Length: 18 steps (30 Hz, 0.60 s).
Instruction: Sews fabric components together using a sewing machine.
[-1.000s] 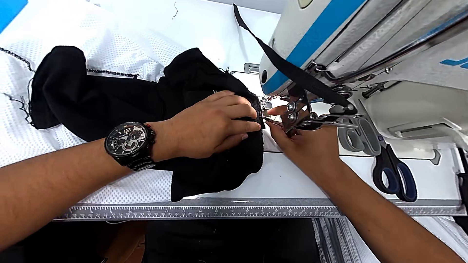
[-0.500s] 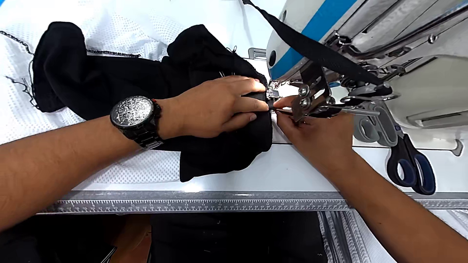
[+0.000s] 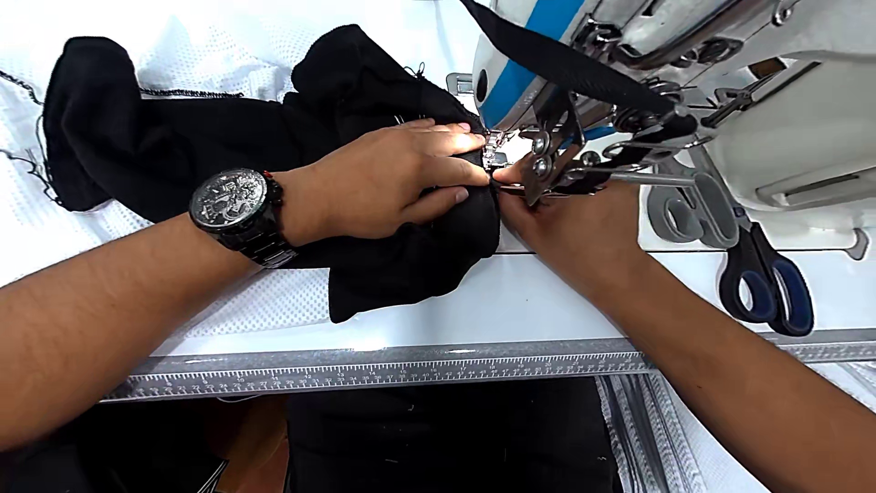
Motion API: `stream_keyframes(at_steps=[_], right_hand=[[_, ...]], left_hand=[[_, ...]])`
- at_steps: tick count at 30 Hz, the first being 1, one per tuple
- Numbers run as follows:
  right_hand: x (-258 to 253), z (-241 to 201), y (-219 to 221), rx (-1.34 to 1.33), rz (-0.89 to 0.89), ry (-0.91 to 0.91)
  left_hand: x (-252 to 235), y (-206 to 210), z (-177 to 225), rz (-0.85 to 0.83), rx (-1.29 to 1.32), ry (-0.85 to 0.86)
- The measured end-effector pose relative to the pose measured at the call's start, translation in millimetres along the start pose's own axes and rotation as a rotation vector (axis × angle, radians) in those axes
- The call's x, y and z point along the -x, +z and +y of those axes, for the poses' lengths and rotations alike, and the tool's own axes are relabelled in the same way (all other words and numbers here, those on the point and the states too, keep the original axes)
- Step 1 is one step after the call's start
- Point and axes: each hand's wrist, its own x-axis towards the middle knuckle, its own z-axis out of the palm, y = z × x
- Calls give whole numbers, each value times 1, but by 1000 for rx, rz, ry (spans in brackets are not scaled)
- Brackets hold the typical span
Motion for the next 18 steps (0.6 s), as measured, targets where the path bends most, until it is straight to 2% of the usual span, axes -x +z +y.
stream_keyframes(at_steps=[4,7,14,18], right_hand=[[0,0,0,36,6,-22],[1,0,-6,14,-62,20],[35,-5,-49,-248,-170,261],[49,-10,-45,-253,-155,220]], left_hand=[[1,0,-1,23,26,3],[1,-1,-2,21,43,16],[1,-1,-5,9,63,23],[1,-1,-5,-3,60,19]])
